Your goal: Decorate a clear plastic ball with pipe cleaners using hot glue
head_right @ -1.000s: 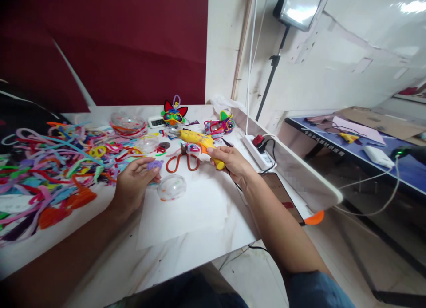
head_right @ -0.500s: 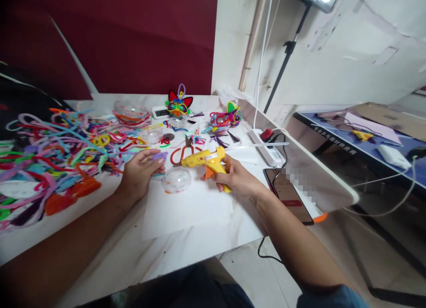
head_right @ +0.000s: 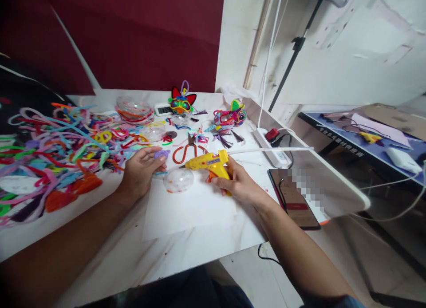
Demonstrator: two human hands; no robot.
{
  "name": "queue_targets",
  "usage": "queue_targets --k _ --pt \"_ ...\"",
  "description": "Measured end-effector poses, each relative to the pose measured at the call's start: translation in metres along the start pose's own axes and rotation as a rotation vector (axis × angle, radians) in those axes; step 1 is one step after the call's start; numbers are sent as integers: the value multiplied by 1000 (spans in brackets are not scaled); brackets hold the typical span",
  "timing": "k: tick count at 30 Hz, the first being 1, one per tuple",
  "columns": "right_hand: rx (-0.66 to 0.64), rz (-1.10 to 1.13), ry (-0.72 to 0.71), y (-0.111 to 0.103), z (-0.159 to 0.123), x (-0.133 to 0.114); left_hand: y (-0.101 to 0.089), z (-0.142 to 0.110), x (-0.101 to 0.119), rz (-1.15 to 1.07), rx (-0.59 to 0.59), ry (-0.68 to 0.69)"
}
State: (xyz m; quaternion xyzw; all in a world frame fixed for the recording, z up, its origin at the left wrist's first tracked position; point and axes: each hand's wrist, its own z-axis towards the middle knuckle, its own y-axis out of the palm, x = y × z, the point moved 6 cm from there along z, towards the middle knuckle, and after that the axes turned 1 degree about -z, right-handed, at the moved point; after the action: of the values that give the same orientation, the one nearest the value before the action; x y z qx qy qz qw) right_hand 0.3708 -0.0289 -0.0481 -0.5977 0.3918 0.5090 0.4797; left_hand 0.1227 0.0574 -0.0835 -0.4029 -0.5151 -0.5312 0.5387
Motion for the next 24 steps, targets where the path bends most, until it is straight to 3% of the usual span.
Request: queue_targets --k 24 --pt "-18 -83 -36 4 3 8 2 -1 2 -8 -3 0"
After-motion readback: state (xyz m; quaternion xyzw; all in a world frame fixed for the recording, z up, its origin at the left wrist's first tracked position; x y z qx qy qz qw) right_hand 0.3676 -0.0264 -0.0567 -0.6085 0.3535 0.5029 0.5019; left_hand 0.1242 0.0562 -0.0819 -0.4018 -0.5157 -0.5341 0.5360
